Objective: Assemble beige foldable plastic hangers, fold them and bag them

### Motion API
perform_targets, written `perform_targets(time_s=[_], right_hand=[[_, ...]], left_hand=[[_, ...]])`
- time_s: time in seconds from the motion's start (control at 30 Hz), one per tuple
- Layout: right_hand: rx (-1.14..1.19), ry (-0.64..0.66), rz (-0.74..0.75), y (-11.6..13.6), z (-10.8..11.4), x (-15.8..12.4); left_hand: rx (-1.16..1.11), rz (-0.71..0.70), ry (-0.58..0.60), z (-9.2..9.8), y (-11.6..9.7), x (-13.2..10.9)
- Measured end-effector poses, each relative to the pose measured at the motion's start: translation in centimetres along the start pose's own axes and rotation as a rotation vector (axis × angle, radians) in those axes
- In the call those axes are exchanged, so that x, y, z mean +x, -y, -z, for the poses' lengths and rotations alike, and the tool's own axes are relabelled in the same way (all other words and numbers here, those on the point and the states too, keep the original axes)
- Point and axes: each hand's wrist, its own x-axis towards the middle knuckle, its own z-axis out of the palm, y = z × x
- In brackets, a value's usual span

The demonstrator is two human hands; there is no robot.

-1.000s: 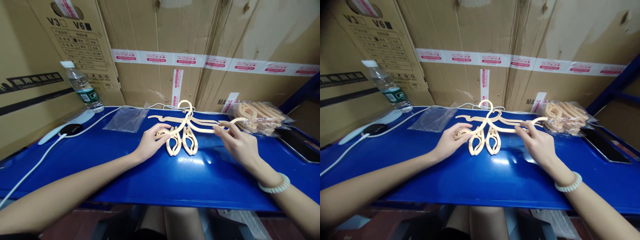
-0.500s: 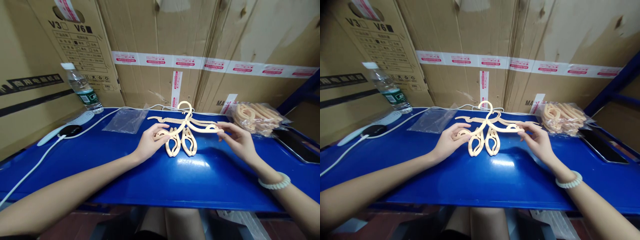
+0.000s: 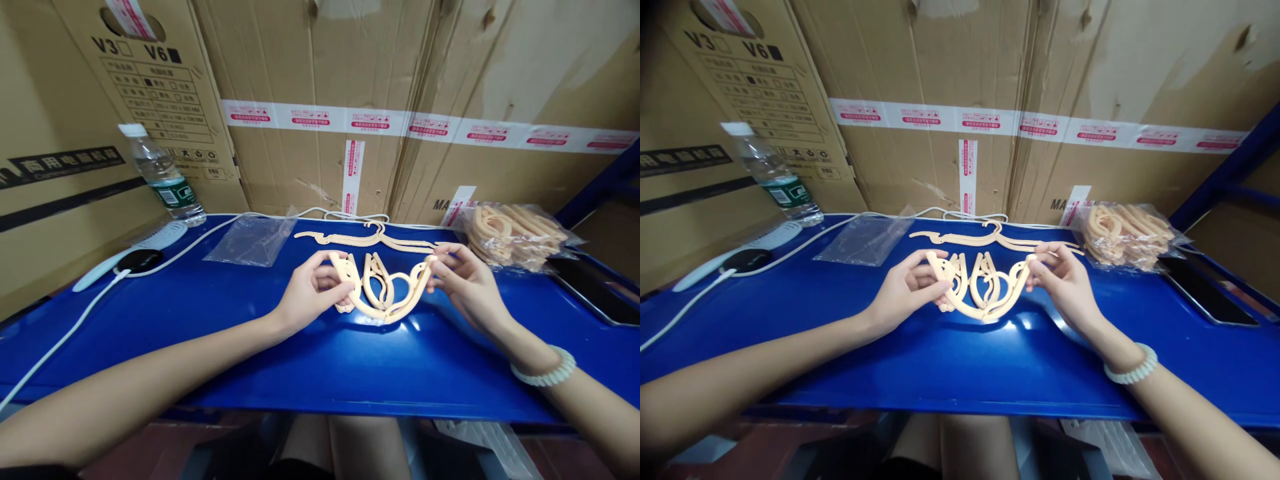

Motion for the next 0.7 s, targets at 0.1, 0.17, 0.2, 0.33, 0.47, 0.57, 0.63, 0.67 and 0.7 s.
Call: perform_targets(time_s=[0.1, 0.17, 0.2, 0.33, 0.47, 0.57, 0.63, 0.67, 0.7], right_hand=[[-0.076, 0.148, 0.023, 0.1, -1.1, -0.5], [-0.194, 0.345, 0.038, 0.2, -1.5, -0.8], [-0.249, 0.437, 0.042, 0.2, -1.6, -0.9], [-0.334, 0.572, 0.054, 0.1, -1.5, -1.3], [-0.231, 0.569, 0.014, -0.2, -1.4, -1.4], [-0.175, 0.556, 0.004, -0.1, -1.5, -1.4], [-0.173, 0.542, 0.005, 0.0, -1.5, -1.3], [-0.176, 0.536, 0.009, 0.0, -1.5, -1.3], [-0.177, 0.534, 0.014, 0.0, -1.5, -1.3]], left_hand=[[0.012, 0.000, 0.002, -0.3, 0.3, -0.1], [0.038, -0.021, -0.011, -0.3, 0.5, 0.0], [0.059, -0.038, -0.017, -0.2, 0.5, 0.0], [0.114, -0.087, -0.016, 0.1, 0.4, 0.2], [0.142, -0.142, -0.027, 0.2, 0.3, 0.0], [0.168, -0.192, -0.006, 0.1, 0.2, -0.2], [0.165, -0.199, 0.037, 0.0, 0.1, -0.3], [0.160, -0.198, 0.065, -0.1, 0.1, -0.4], [0.156, -0.198, 0.098, -0.1, 0.1, -0.5]])
